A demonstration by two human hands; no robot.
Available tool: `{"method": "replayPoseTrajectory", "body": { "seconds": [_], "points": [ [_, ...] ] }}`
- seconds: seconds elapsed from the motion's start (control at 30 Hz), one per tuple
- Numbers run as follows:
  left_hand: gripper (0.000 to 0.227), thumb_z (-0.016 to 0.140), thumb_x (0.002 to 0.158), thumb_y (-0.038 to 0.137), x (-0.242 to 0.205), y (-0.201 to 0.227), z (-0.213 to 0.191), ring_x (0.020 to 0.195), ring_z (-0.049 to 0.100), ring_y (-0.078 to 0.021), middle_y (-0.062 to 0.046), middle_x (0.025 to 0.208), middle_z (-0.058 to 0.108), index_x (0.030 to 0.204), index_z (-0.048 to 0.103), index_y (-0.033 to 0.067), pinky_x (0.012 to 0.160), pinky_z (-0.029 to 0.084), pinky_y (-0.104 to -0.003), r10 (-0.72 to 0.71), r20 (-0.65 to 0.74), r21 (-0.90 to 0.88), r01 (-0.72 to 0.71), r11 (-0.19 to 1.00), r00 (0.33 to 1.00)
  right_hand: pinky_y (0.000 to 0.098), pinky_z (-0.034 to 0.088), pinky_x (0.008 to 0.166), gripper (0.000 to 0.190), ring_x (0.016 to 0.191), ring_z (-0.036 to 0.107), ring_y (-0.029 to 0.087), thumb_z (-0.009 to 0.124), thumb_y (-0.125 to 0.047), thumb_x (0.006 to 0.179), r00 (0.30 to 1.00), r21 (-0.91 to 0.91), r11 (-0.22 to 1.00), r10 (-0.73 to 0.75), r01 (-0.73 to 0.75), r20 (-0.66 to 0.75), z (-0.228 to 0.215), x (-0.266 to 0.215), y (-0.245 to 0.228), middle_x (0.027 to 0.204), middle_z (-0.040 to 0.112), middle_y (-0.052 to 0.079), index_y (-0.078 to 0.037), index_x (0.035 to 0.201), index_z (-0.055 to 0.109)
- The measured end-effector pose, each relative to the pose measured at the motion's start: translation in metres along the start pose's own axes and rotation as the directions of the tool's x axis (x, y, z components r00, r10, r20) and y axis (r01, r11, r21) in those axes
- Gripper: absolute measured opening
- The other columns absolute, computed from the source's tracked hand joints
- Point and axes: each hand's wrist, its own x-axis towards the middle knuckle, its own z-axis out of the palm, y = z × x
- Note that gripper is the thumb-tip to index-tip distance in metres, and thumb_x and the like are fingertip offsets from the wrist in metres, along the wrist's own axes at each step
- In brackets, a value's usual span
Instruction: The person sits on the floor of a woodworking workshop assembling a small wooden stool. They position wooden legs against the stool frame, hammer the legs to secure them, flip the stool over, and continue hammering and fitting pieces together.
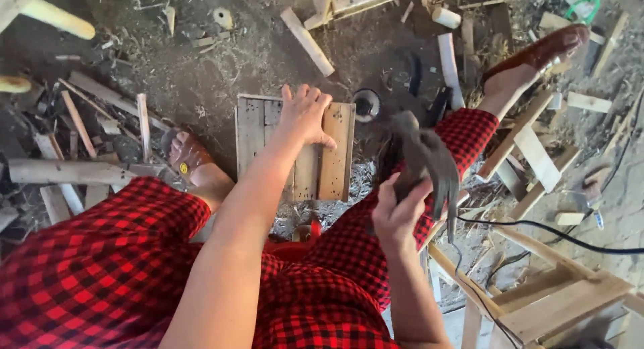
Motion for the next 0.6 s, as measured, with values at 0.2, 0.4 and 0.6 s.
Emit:
{"method": "replayPoseTrajectory", "body": {
  "seconds": [0.2,0.4,0.6],
  "points": [
    [0.097,0.075,0.044,0.073,0.004,-0.003,0.000,0.125,0.035,-0.0241,-0.002,0.121,0.049,0.121,0.046,0.0231,0.104,0.018,-0.063,-0.006,-0.020,0.052,0.007,0.999,1.000,0.0577,0.048,0.071,0.059,0.089,0.062,0.048,0.057,-0.013,0.089,0.946,-0.086,0.983,-0.133,0.165,0.296,0.045,0.037,-0.023,0.105,0.060,0.034,-0.001,0.141,0.032],
    [0.091,0.078,0.051,0.065,-0.001,0.000,0.002,0.123,0.038,-0.0258,-0.004,0.121,0.052,0.123,0.047,0.0195,0.102,0.023,-0.062,0.012,-0.001,-0.013,-0.012,1.000,1.000,0.0471,0.048,0.088,0.054,0.107,0.056,0.041,0.064,-0.014,0.083,0.985,0.018,1.000,-0.016,0.013,0.173,-0.012,0.030,-0.041,0.111,0.059,0.027,0.000,0.132,0.047],
    [0.091,0.077,0.051,0.068,-0.004,-0.003,0.002,0.123,0.038,-0.0246,-0.003,0.122,0.052,0.122,0.047,0.0205,0.102,0.022,-0.062,0.004,-0.016,0.005,-0.004,1.000,1.000,0.0189,0.050,0.065,0.029,0.059,0.061,0.015,0.048,-0.008,0.089,0.959,0.073,0.991,0.092,-0.116,0.267,0.040,0.011,0.021,0.068,0.053,0.006,0.000,0.117,0.045]
  ]
}}
